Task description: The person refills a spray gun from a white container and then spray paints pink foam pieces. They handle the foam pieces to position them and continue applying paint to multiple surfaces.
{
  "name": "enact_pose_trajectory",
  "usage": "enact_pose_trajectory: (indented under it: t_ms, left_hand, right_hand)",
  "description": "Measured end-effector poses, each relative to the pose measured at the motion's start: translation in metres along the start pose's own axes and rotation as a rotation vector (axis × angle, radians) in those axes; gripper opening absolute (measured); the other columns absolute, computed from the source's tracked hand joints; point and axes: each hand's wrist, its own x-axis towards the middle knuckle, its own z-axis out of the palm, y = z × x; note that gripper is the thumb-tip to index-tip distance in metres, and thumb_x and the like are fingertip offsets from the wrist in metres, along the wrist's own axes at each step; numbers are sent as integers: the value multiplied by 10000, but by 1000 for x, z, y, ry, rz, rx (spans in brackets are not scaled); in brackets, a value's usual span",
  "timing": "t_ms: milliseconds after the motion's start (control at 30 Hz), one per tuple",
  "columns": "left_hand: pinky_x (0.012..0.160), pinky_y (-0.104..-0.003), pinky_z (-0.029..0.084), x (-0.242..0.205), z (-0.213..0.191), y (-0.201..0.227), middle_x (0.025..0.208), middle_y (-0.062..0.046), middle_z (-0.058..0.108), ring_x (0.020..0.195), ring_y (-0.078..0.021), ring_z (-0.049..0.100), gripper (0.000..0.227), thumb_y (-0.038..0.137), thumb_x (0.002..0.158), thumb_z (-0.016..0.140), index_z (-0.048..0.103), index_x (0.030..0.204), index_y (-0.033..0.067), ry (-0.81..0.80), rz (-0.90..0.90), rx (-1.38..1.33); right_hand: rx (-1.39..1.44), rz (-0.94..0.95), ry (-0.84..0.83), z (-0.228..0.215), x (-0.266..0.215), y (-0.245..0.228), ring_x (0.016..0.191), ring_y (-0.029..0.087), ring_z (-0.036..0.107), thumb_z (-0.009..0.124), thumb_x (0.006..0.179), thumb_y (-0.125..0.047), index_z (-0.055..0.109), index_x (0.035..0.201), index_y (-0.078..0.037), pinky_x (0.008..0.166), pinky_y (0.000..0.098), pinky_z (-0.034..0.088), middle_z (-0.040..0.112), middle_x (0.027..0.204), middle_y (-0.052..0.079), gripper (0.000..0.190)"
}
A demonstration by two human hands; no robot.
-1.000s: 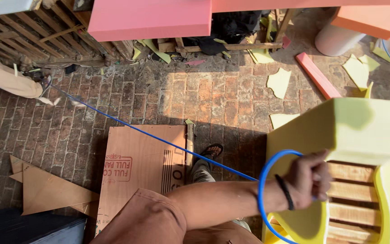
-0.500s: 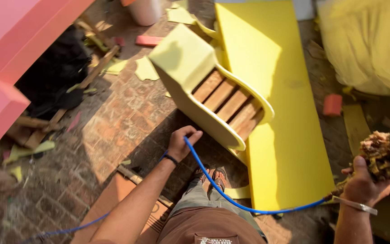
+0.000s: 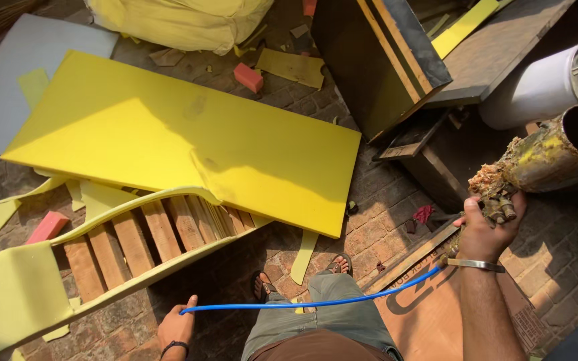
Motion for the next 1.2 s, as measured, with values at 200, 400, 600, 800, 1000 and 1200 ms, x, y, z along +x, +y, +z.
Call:
enact_pose_trajectory:
  t_ms: [200, 400, 600, 800, 1000, 1200]
  left_hand:
    - [681, -433, 472, 39, 62, 175, 649, -160, 649, 673, -322, 618, 739, 677, 970, 604, 696, 628, 29, 13, 15, -344]
    - [383, -270, 217, -8, 32, 559, 523, 48, 374, 404, -86, 304, 519, 429, 952, 693, 397, 592, 202, -118, 569, -1430]
    - [478, -259, 251, -218, -4, 931, 574, 19, 463, 503, -87, 386, 597, 490, 1029, 692, 502, 635, 84, -204, 1624, -1140]
    - [749, -496, 564, -239, 133, 960, 803, -149, 725, 786, -380, 700, 372, 459, 966, 672, 726, 867, 104, -201, 1624, 394]
    - [1141, -426, 451, -69, 246, 913, 1431, -154, 594, 1346, -308, 552, 854, 357, 750, 944, 536, 1449, 86, -635, 1096, 1533]
    - [943, -410, 644, -66, 360, 1063, 1198, -101, 776, 1093, -291, 782, 558, 376, 764, 749, 688, 1262, 135, -809, 999, 693]
  right_hand:
    - [-149, 132, 165, -103, 23, 36, 1022, 135, 641, 651, 990, 79, 397, 1574, -80, 631, 250, 571, 611, 1282, 60, 656]
    - [-60, 258, 221, -157, 100, 99, 933, 145, 647, 636, 960, 63, 416, 1536, -79, 578, 254, 558, 632, 1183, 72, 632]
    - [26, 319, 305, -210, 217, 139, 892, 136, 660, 648, 945, 2, 399, 1517, -88, 536, 249, 563, 663, 1153, 71, 630]
    - [-54, 302, 288, -285, 283, 170, 897, 129, 655, 656, 938, -21, 388, 1550, -93, 599, 264, 559, 678, 1097, 60, 672]
    - [-89, 374, 315, -321, 314, 229, 896, 133, 699, 681, 922, -71, 459, 1509, -120, 692, 266, 623, 717, 1085, 40, 629]
    - [-300, 471, 432, -306, 372, 294, 1005, 180, 722, 730, 933, -156, 534, 1455, -137, 879, 362, 607, 754, 1124, 32, 558]
